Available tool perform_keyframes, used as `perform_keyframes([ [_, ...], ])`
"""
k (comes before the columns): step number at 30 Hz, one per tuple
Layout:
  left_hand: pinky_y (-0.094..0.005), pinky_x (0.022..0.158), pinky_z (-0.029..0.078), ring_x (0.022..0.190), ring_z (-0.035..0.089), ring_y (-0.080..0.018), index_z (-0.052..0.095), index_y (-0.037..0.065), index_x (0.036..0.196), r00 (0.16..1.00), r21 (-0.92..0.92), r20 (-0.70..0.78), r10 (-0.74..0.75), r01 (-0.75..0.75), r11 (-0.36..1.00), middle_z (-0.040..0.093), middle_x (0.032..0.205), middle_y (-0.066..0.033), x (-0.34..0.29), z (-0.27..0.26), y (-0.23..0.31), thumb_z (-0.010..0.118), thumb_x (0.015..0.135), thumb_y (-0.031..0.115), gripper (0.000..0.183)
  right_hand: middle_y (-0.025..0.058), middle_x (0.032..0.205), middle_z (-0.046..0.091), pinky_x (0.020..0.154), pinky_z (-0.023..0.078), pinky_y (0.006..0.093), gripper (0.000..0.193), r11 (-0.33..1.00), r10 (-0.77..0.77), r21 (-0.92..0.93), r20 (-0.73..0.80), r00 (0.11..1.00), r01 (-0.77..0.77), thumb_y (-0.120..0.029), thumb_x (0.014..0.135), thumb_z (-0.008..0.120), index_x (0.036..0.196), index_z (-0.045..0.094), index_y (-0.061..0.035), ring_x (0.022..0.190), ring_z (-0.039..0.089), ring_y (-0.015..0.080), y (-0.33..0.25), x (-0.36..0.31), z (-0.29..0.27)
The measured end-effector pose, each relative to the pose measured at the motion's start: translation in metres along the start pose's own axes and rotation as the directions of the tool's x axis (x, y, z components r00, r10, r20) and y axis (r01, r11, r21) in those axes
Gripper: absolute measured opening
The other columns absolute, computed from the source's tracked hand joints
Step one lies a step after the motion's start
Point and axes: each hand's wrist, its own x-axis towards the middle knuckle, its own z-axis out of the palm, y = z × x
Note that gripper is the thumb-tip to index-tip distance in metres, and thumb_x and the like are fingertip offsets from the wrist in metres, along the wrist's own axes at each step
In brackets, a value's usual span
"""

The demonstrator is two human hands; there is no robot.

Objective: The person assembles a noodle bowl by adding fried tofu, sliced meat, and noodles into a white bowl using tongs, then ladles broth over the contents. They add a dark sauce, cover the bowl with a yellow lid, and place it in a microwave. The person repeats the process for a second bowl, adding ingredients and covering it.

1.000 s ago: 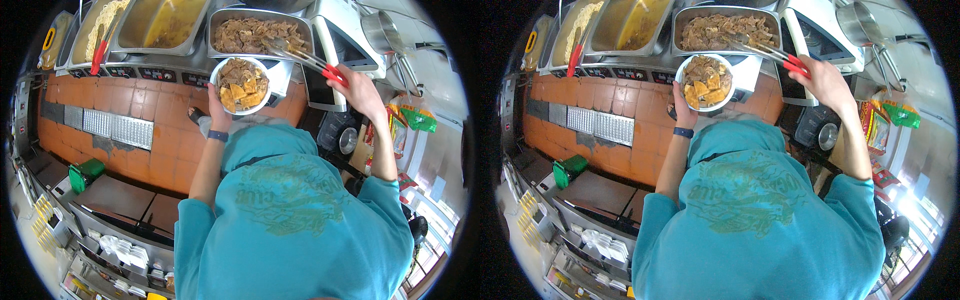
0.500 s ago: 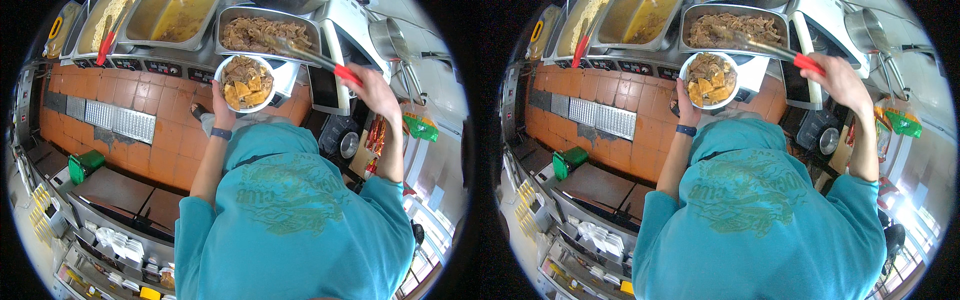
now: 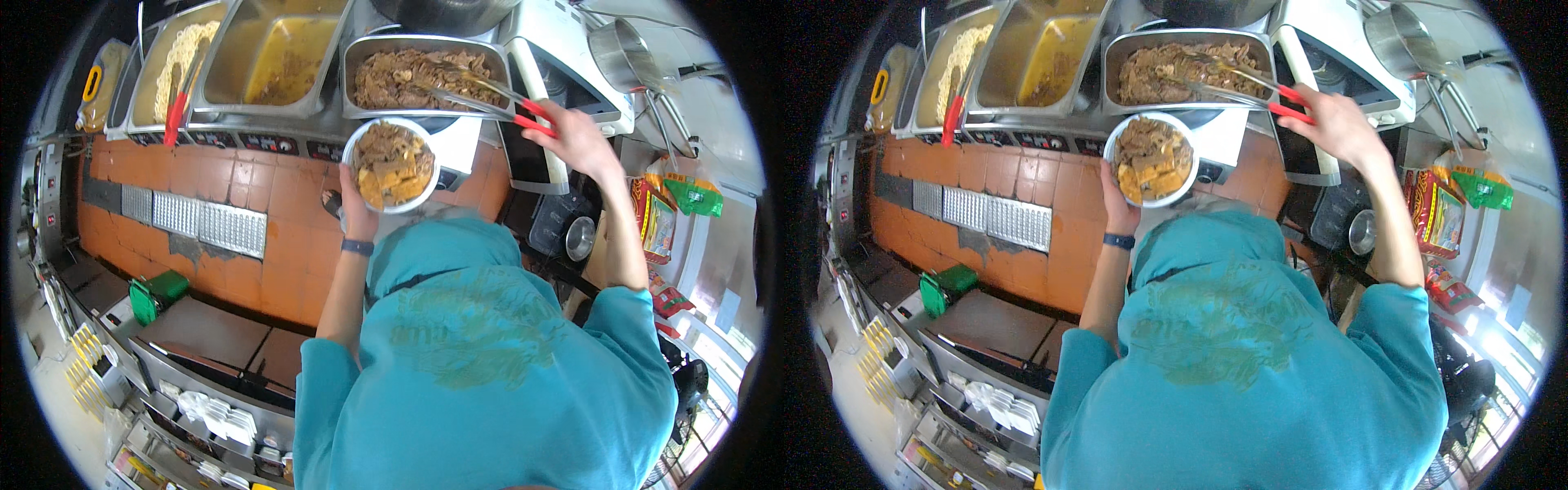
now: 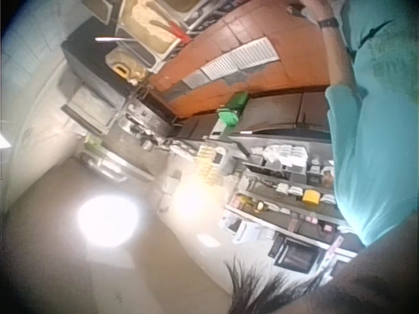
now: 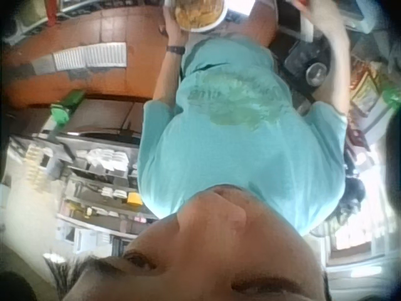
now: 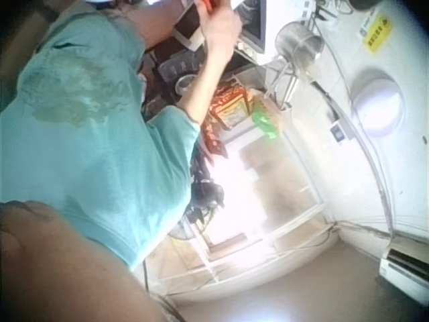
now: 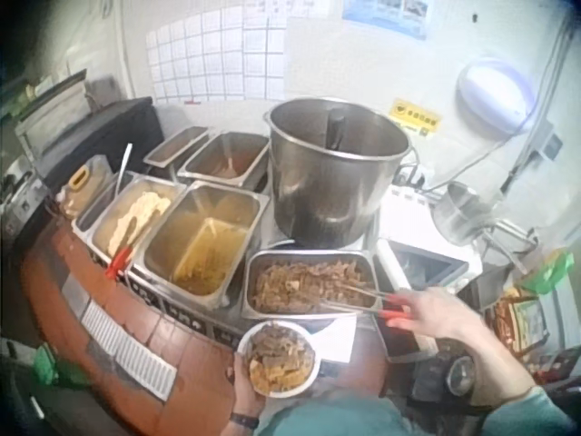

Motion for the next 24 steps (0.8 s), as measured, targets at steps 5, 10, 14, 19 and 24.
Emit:
perform_keyframes([
  [5, -0.0403, 0.109, 0.044, 0.130, 0.052, -0.0264, 0.043, 0.006, 0.145, 0.998, 0.051, -0.052, -0.032, 0.034, 0.998, 0.051, 0.144, -0.0109, -0.045, 0.001, 0.031, 0.036, 0.105, 0.053, 0.062, 0.0218, 0.101, 0.068, 0.085, 0.055, 0.0465, 0.050, 0.988, -0.056, -0.142, -0.005, 0.998, 0.055, -0.031, 0.086, 0.073, 0.122, 0.052, -0.0031, 0.099, 0.066, 0.0393, 0.025, 0.066, 0.062],
  [10, -0.0422, 0.109, 0.043, 0.132, 0.051, -0.0287, 0.041, 0.006, 0.147, 0.995, 0.047, -0.099, 0.025, -0.020, 0.999, 0.050, 0.145, -0.0126, -0.091, 0.039, 0.078, 0.035, 0.105, 0.055, 0.065, 0.0170, 0.117, 0.062, 0.096, 0.052, 0.0449, 0.051, 0.992, -0.128, -0.054, -0.377, 0.917, 0.117, -0.024, 0.085, 0.075, 0.127, 0.056, -0.0037, 0.113, 0.061, 0.0344, -0.013, 0.071, -0.017],
  [14, -0.0430, 0.109, 0.043, 0.132, 0.050, -0.0287, 0.039, 0.006, 0.148, 0.994, 0.062, -0.070, 0.080, -0.076, 0.995, 0.049, 0.146, -0.0127, -0.102, 0.081, 0.108, 0.037, 0.104, 0.055, 0.066, 0.0181, 0.120, 0.062, 0.092, 0.055, 0.0440, 0.051, 0.975, -0.212, -0.152, -0.859, 0.465, 0.163, -0.036, 0.091, 0.069, 0.131, 0.057, -0.0059, 0.111, 0.064, 0.0340, -0.057, 0.098, -0.125],
  [19, -0.0447, 0.114, 0.037, 0.137, 0.044, -0.0308, 0.036, 0.009, 0.151, 0.995, 0.080, 0.027, 0.100, -0.102, 0.992, 0.043, 0.151, -0.0113, -0.082, 0.128, 0.132, 0.034, 0.105, 0.054, 0.065, 0.0181, 0.102, 0.071, 0.087, 0.057, 0.0449, 0.046, 0.977, -0.001, -0.191, -0.452, 0.892, -0.096, -0.045, 0.099, 0.054, 0.120, 0.067, -0.0066, 0.096, 0.070, 0.0353, -0.089, 0.189, -0.187],
  [24, -0.0440, 0.115, 0.036, 0.138, 0.043, -0.0300, 0.033, 0.009, 0.151, 0.980, 0.013, 0.180, 0.085, -0.089, 0.996, 0.041, 0.153, -0.0121, -0.049, 0.144, 0.152, 0.035, 0.105, 0.053, 0.064, 0.0168, 0.083, 0.071, 0.066, 0.055, 0.0440, 0.025, 0.976, -0.083, -0.213, -0.171, 0.982, 0.046, -0.024, 0.091, 0.058, 0.093, 0.071, -0.0024, 0.074, 0.069, 0.0320, -0.002, 0.215, -0.251],
])
